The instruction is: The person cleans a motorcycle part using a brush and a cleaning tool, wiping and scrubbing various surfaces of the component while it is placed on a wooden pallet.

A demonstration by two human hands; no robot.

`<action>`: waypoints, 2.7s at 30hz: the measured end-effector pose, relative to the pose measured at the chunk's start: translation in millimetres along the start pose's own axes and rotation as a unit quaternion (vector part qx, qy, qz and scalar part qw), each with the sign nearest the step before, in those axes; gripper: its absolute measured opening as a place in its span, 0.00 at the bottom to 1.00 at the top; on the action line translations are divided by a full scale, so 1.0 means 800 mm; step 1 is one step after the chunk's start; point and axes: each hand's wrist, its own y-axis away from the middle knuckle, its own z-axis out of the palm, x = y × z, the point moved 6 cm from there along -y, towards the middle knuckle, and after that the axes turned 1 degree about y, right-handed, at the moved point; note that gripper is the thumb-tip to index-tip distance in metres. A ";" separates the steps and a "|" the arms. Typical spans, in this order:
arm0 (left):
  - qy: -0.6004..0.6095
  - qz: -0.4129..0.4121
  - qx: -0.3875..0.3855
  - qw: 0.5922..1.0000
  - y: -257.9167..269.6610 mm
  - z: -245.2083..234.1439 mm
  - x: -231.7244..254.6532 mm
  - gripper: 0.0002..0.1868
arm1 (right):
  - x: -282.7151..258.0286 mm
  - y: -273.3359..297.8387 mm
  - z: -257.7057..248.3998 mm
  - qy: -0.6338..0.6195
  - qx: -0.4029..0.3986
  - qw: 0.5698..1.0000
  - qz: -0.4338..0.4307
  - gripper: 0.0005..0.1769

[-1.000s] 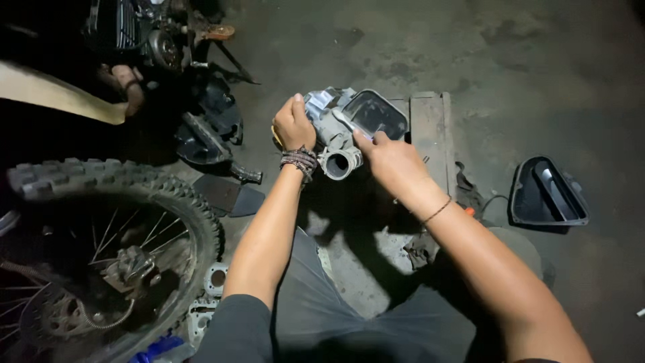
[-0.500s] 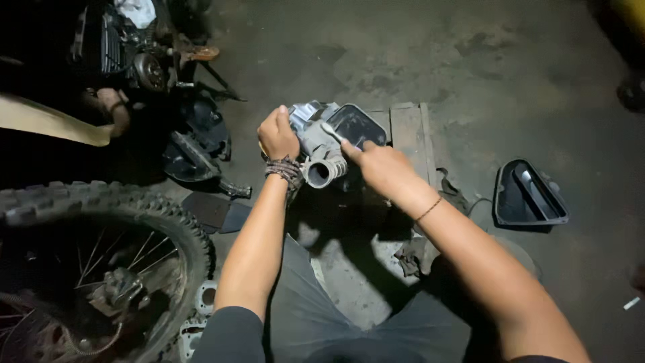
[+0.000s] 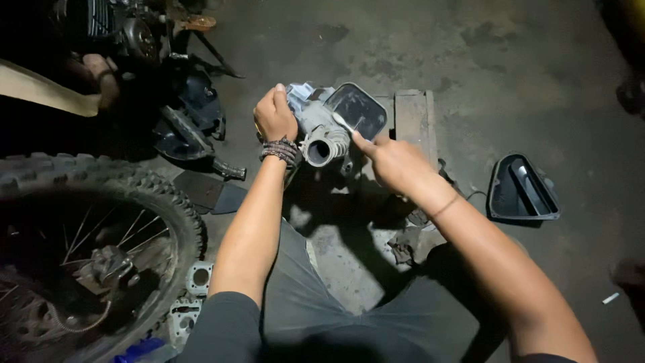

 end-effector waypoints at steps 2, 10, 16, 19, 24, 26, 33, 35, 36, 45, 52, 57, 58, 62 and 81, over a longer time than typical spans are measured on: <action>0.004 -0.008 0.002 1.000 0.001 -0.004 -0.010 0.25 | -0.002 0.026 -0.018 -0.014 -0.026 1.000 0.007 0.29; -0.005 -0.033 -0.006 0.999 0.004 -0.004 0.008 0.24 | -0.013 0.013 -0.012 -0.002 -0.011 1.000 0.002 0.29; 0.023 -0.021 -0.002 1.000 0.000 -0.003 -0.017 0.23 | -0.001 0.046 -0.032 -0.028 -0.049 0.998 0.021 0.27; 0.035 -0.009 0.004 0.999 -0.001 0.000 -0.021 0.23 | 0.023 0.068 -0.032 0.000 -0.095 0.993 0.063 0.27; 0.029 0.011 0.019 0.999 -0.003 0.000 -0.013 0.24 | 0.010 0.071 -0.052 -0.027 -0.035 0.995 0.089 0.36; 0.022 0.013 0.021 0.999 -0.001 0.000 -0.007 0.24 | 0.011 0.056 -0.029 -0.009 -0.007 0.997 0.077 0.36; -0.021 0.076 0.012 0.997 -0.002 0.007 -0.001 0.24 | 0.013 0.043 0.055 0.000 -0.090 0.995 0.038 0.48; -0.018 0.069 0.012 0.997 0.000 0.005 0.009 0.26 | 0.014 0.062 0.044 0.009 -0.145 0.988 0.055 0.50; -0.014 0.063 0.010 0.998 0.002 0.004 0.014 0.27 | 0.016 0.075 0.042 0.017 -0.198 0.977 0.077 0.51; -0.037 0.075 0.037 0.996 -0.001 0.009 0.004 0.24 | -0.017 0.050 0.093 -0.016 -0.092 0.992 0.081 0.44; 0.019 0.051 0.018 0.998 0.000 0.008 0.003 0.28 | -0.021 0.073 0.040 -0.146 -0.095 0.977 0.120 0.40; -0.035 0.069 0.037 0.996 -0.004 0.013 -0.014 0.26 | -0.041 0.054 0.061 -0.162 -0.126 0.969 0.136 0.50; -0.036 0.068 0.034 0.996 -0.002 0.013 -0.008 0.26 | -0.040 0.059 0.057 -0.164 -0.127 0.968 0.138 0.50; -0.017 0.056 0.033 0.998 0.000 0.011 0.001 0.27 | -0.023 0.071 0.048 -0.211 -0.113 0.962 0.130 0.41; -0.004 0.032 0.021 0.999 -0.001 0.009 0.001 0.24 | -0.040 0.055 0.084 -0.244 -0.113 0.960 0.080 0.47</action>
